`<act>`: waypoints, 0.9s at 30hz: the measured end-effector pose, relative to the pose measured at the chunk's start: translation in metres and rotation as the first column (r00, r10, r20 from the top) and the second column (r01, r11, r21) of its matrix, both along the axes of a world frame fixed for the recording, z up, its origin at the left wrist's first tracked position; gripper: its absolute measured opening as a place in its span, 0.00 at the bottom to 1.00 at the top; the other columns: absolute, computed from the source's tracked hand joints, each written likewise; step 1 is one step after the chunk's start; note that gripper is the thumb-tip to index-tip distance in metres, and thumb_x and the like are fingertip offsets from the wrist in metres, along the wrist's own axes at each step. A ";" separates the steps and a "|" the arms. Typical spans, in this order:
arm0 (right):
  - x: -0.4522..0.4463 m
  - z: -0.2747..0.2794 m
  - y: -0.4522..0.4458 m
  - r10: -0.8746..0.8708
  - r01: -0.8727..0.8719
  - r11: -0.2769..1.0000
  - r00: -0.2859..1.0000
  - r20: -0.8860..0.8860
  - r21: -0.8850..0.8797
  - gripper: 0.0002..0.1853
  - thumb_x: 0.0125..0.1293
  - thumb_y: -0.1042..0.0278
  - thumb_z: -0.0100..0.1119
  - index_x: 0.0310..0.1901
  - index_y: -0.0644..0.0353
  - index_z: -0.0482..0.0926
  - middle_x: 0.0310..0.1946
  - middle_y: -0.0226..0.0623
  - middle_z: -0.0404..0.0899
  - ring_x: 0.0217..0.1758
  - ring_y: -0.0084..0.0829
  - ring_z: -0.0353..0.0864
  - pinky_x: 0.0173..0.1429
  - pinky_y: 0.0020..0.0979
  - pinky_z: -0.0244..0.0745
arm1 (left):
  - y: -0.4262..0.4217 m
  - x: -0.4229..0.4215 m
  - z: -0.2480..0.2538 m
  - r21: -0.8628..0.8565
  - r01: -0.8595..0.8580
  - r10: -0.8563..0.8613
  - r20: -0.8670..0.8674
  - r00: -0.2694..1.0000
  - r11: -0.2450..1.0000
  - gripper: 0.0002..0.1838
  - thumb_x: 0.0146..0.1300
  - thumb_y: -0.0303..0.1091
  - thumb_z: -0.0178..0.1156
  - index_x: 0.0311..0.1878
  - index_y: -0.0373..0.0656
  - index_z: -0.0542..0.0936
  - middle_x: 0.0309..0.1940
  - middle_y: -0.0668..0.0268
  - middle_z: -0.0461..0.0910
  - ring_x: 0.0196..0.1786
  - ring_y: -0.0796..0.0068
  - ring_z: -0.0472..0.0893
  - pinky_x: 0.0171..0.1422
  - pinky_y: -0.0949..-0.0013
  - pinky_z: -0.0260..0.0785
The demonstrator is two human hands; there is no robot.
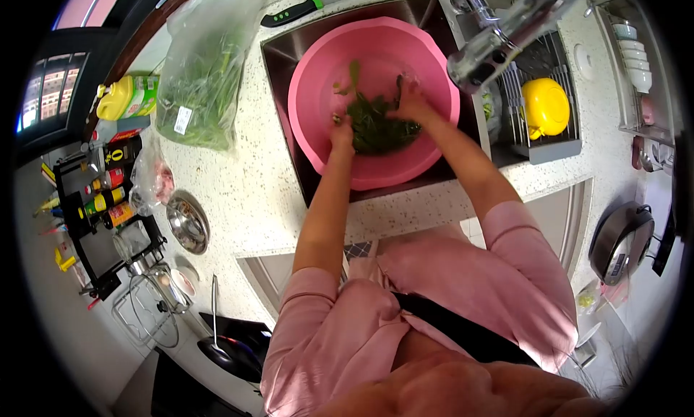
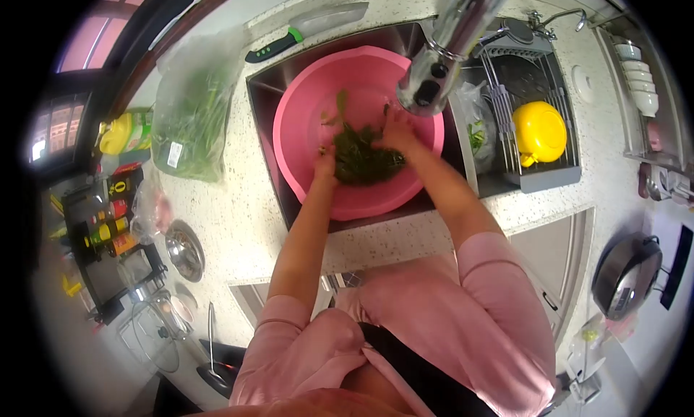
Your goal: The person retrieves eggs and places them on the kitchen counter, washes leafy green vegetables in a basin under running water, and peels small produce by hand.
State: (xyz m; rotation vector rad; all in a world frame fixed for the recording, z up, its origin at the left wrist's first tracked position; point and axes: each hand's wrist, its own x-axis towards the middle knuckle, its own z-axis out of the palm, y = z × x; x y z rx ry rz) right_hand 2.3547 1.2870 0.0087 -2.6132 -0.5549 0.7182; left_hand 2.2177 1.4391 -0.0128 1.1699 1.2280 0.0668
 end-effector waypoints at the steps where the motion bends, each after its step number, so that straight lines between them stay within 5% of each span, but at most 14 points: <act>1: -0.023 0.031 0.009 0.149 -0.145 0.974 0.989 0.014 -0.176 0.48 0.42 0.49 0.67 0.63 0.58 0.53 0.61 0.59 0.55 0.61 0.55 0.58 0.56 0.49 0.65 | -0.003 0.005 -0.014 0.005 0.003 -0.003 0.001 1.000 1.000 0.21 0.62 0.34 0.52 0.58 0.41 0.64 0.46 0.58 0.73 0.47 0.63 0.75 0.46 0.60 0.72; 2: -0.033 0.047 0.014 0.298 -0.279 0.894 0.955 0.001 -0.350 0.44 0.44 0.53 0.67 0.62 0.58 0.56 0.58 0.60 0.60 0.58 0.55 0.63 0.55 0.47 0.66 | -0.011 0.008 -0.036 0.090 0.085 -0.087 0.018 0.996 0.992 0.23 0.60 0.33 0.54 0.59 0.40 0.64 0.47 0.58 0.73 0.46 0.63 0.75 0.46 0.60 0.72; 4: -0.042 -0.021 0.020 0.236 -0.223 0.954 0.971 0.040 -0.200 0.37 0.45 0.60 0.64 0.58 0.60 0.61 0.53 0.59 0.65 0.54 0.53 0.68 0.52 0.46 0.68 | -0.018 0.012 -0.067 0.176 0.155 -0.163 0.029 0.986 0.972 0.25 0.58 0.31 0.57 0.59 0.39 0.64 0.48 0.57 0.73 0.46 0.63 0.75 0.47 0.61 0.71; 6: -0.049 -0.035 0.017 0.174 -0.173 0.984 0.984 0.046 -0.039 0.30 0.47 0.66 0.62 0.54 0.61 0.65 0.48 0.58 0.70 0.50 0.52 0.72 0.50 0.44 0.70 | -0.021 0.006 -0.081 -0.171 0.255 -0.262 -0.016 0.965 0.952 0.26 0.54 0.28 0.60 0.57 0.38 0.67 0.45 0.58 0.74 0.46 0.63 0.75 0.47 0.61 0.71; 10: -0.036 0.000 -0.010 0.397 -0.364 0.904 0.909 -0.125 0.226 0.16 0.48 0.75 0.55 0.42 0.63 0.73 0.37 0.54 0.75 0.42 0.50 0.76 0.43 0.44 0.71 | -0.023 -0.001 0.014 -0.086 0.397 -0.406 -0.179 0.896 0.914 0.22 0.53 0.26 0.59 0.53 0.38 0.71 0.42 0.58 0.77 0.45 0.62 0.76 0.46 0.60 0.70; 12: -0.033 0.005 -0.014 0.435 -0.405 0.874 0.898 -0.062 0.268 0.14 0.49 0.75 0.54 0.41 0.63 0.74 0.36 0.53 0.76 0.42 0.50 0.76 0.42 0.45 0.70 | -0.021 -0.014 0.019 0.434 0.530 -0.521 -0.151 0.840 0.729 0.17 0.54 0.28 0.58 0.48 0.37 0.74 0.40 0.53 0.78 0.44 0.56 0.77 0.45 0.57 0.69; 15: -0.035 0.034 -0.019 0.402 -0.389 0.905 0.914 -0.047 0.171 0.13 0.50 0.74 0.53 0.40 0.60 0.76 0.35 0.51 0.77 0.39 0.51 0.75 0.42 0.45 0.70 | -0.021 -0.013 0.041 0.539 0.632 -0.544 -0.339 0.767 0.556 0.15 0.55 0.34 0.58 0.44 0.38 0.76 0.41 0.49 0.77 0.44 0.48 0.76 0.45 0.54 0.68; 18: -0.043 0.037 -0.013 0.537 -0.523 0.835 0.842 -0.047 0.171 0.12 0.51 0.71 0.55 0.39 0.59 0.77 0.34 0.49 0.78 0.37 0.49 0.77 0.42 0.44 0.71 | -0.023 -0.009 0.045 0.378 0.759 -0.571 -0.504 0.649 0.530 0.18 0.56 0.43 0.57 0.42 0.37 0.76 0.38 0.46 0.77 0.44 0.44 0.75 0.46 0.52 0.67; 20: -0.032 0.060 -0.006 0.806 -0.791 0.591 0.573 -0.149 0.159 0.12 0.54 0.71 0.50 0.41 0.59 0.76 0.37 0.52 0.76 0.43 0.49 0.76 0.45 0.44 0.71 | -0.024 -0.010 0.043 0.319 0.786 -0.580 -0.540 0.610 0.530 0.20 0.56 0.45 0.55 0.41 0.36 0.77 0.36 0.46 0.77 0.42 0.45 0.76 0.46 0.52 0.68; 22: -0.008 0.083 0.029 0.639 -0.612 0.769 0.728 -0.249 0.186 0.16 0.55 0.70 0.50 0.47 0.58 0.74 0.43 0.51 0.74 0.51 0.44 0.72 0.49 0.44 0.71 | -0.026 -0.014 0.040 0.254 0.807 -0.585 -0.579 0.568 0.532 0.21 0.56 0.47 0.54 0.39 0.35 0.77 0.34 0.46 0.78 0.41 0.46 0.77 0.46 0.51 0.69; 23: -0.004 0.061 0.049 0.436 -0.239 0.797 0.864 -0.254 0.555 0.16 0.56 0.69 0.50 0.48 0.58 0.74 0.44 0.48 0.74 0.54 0.42 0.70 0.51 0.42 0.70 | -0.027 -0.016 0.038 0.237 0.850 -0.635 -0.577 0.513 0.471 0.22 0.55 0.48 0.54 0.38 0.34 0.77 0.34 0.45 0.78 0.41 0.46 0.77 0.46 0.51 0.69; 25: 0.001 0.018 0.081 0.210 0.179 0.578 0.911 -0.356 0.797 0.17 0.56 0.69 0.51 0.49 0.58 0.74 0.45 0.46 0.73 0.57 0.40 0.67 0.52 0.41 0.70 | -0.028 -0.016 0.037 0.219 0.890 -0.684 -0.576 0.448 0.399 0.22 0.55 0.48 0.55 0.37 0.34 0.77 0.34 0.44 0.78 0.40 0.46 0.77 0.45 0.51 0.70; 26: 0.004 0.004 0.091 0.227 -0.287 0.789 0.958 0.176 0.543 0.16 0.58 0.69 0.50 0.49 0.59 0.73 0.46 0.44 0.73 0.58 0.39 0.66 0.53 0.39 0.70 | -0.031 -0.016 0.041 0.240 0.904 -0.717 -0.550 0.428 0.354 0.22 0.55 0.47 0.55 0.38 0.34 0.76 0.34 0.44 0.78 0.40 0.46 0.77 0.45 0.51 0.70; 27: 0.010 -0.002 0.096 0.307 -0.443 0.847 0.859 0.411 0.294 0.16 0.58 0.69 0.49 0.49 0.59 0.73 0.46 0.43 0.73 0.59 0.38 0.65 0.53 0.38 0.69 | -0.032 -0.015 0.040 0.265 0.913 -0.751 -0.521 0.406 0.309 0.21 0.55 0.47 0.56 0.39 0.34 0.75 0.35 0.44 0.78 0.41 0.47 0.78 0.45 0.51 0.69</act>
